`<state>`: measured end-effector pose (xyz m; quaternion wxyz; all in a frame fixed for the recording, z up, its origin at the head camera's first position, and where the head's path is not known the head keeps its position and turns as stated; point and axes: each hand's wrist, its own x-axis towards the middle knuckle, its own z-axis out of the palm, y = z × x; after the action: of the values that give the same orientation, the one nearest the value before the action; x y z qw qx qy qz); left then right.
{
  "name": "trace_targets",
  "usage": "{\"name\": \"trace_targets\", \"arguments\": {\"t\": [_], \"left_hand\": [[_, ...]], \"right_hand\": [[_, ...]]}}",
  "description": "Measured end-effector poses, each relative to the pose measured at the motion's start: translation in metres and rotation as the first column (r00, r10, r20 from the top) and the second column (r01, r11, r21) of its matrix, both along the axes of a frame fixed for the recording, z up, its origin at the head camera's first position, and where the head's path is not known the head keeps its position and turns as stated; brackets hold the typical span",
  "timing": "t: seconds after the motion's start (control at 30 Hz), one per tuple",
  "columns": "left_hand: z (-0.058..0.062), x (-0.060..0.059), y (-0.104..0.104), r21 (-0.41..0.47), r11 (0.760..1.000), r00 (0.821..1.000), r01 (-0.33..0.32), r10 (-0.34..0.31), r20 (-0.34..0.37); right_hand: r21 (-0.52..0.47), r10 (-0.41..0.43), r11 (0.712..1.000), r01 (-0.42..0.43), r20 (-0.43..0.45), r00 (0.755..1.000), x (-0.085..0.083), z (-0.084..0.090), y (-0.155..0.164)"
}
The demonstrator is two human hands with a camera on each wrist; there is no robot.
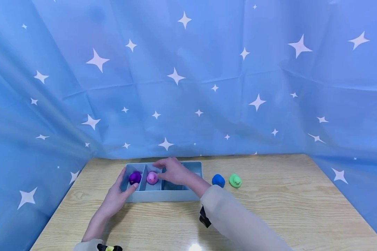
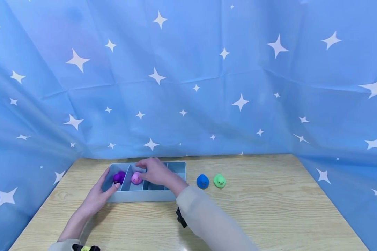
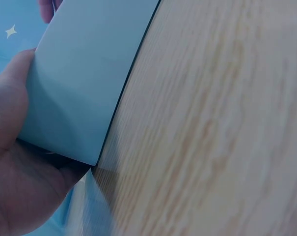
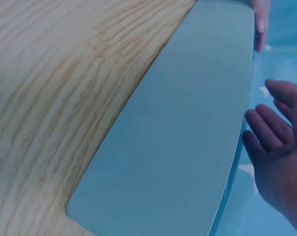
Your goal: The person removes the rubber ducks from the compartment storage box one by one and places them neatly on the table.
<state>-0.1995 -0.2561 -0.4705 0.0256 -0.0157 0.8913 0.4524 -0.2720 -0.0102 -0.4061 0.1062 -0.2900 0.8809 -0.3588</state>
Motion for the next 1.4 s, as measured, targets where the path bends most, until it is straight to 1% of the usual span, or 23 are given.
{"name": "trace_targets", "arguments": {"t": [0.2, 0.37, 0.53, 0.67, 0.87, 1.13, 1.4], "left_hand": [[0.002, 0.0, -0.001, 0.013, 1.0, 1.0, 0.001, -0.001, -0.016], [0.002, 0.001, -0.001, 0.013, 1.0, 1.0, -0.001, 0.001, -0.015], [0.002, 0.001, -0.001, 0.012, 1.0, 1.0, 0.002, -0.002, -0.01], [0.001, 0.0, -0.002, 0.018, 1.0, 1.0, 0.004, -0.004, -0.015], [0.0, 0.001, -0.001, 0.024, 1.0, 1.0, 0.006, -0.006, -0.018], [0.0, 0.001, 0.0, 0.028, 1.0, 1.0, 0.013, -0.013, -0.006], [0.0, -0.001, 0.0, 0.017, 1.0, 1.0, 0.007, -0.007, -0.022]], "right_hand": [[0.06, 0.018, 0.998, -0.016, -0.041, 0.999, -0.005, -0.001, -0.011], [0.092, 0.029, 0.996, -0.022, -0.074, 0.997, -0.007, -0.003, -0.016], [0.114, 0.034, 0.993, -0.025, -0.08, 0.996, -0.008, -0.006, -0.019], [0.137, 0.068, 0.989, -0.055, -0.087, 0.994, -0.008, -0.007, -0.021], [0.167, 0.086, 0.983, -0.069, -0.092, 0.992, -0.006, -0.012, -0.027], [0.134, 0.113, 0.986, -0.097, -0.119, 0.986, -0.008, -0.023, -0.028], [0.068, 0.09, 0.994, -0.082, -0.13, 0.987, -0.008, -0.032, -0.03]]}}
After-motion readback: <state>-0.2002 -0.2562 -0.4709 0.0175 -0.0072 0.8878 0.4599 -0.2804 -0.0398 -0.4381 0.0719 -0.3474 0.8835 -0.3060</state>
